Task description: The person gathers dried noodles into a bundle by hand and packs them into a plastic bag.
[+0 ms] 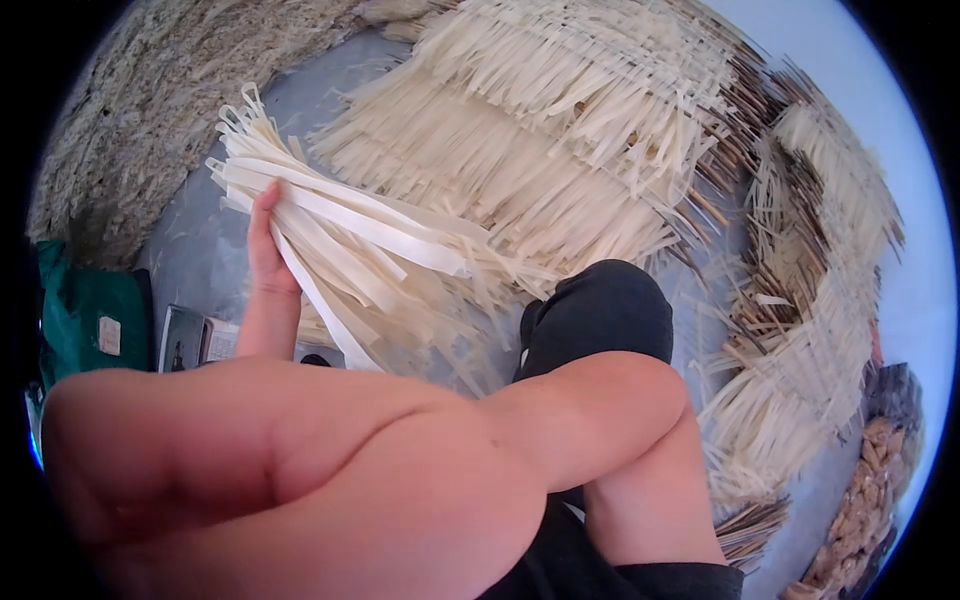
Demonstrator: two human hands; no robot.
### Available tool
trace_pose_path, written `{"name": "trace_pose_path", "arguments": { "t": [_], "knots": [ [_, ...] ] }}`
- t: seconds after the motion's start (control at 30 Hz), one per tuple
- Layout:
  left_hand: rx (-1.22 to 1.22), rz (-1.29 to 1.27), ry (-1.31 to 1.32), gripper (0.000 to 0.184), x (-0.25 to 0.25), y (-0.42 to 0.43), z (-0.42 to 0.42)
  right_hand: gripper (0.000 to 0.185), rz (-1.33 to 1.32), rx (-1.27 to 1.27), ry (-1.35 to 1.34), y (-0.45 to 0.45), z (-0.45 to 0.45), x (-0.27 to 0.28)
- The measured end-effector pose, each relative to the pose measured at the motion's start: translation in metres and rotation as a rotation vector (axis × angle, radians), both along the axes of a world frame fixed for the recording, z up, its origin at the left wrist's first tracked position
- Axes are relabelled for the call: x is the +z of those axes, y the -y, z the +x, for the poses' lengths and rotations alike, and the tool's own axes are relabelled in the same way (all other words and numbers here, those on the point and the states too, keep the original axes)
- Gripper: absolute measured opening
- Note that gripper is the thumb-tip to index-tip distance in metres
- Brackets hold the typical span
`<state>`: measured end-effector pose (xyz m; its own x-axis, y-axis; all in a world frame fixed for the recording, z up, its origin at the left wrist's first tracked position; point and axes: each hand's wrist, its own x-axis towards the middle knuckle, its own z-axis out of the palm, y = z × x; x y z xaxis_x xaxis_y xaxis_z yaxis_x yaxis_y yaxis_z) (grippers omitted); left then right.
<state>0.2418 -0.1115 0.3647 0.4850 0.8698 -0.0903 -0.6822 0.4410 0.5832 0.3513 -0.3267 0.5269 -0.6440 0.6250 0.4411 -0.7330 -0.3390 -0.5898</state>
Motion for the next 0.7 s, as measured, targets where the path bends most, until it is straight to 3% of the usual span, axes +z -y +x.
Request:
{"name": "trace_pose_path", "arguments": {
  "t": [0.7],
  "knots": [
    [0.028,0.01,0.007,0.052,-0.0003,-0.002,-0.0021,0.017,0.023,0.014,-0.003,0.0031,0.0016,-0.0001]
  ]
}}
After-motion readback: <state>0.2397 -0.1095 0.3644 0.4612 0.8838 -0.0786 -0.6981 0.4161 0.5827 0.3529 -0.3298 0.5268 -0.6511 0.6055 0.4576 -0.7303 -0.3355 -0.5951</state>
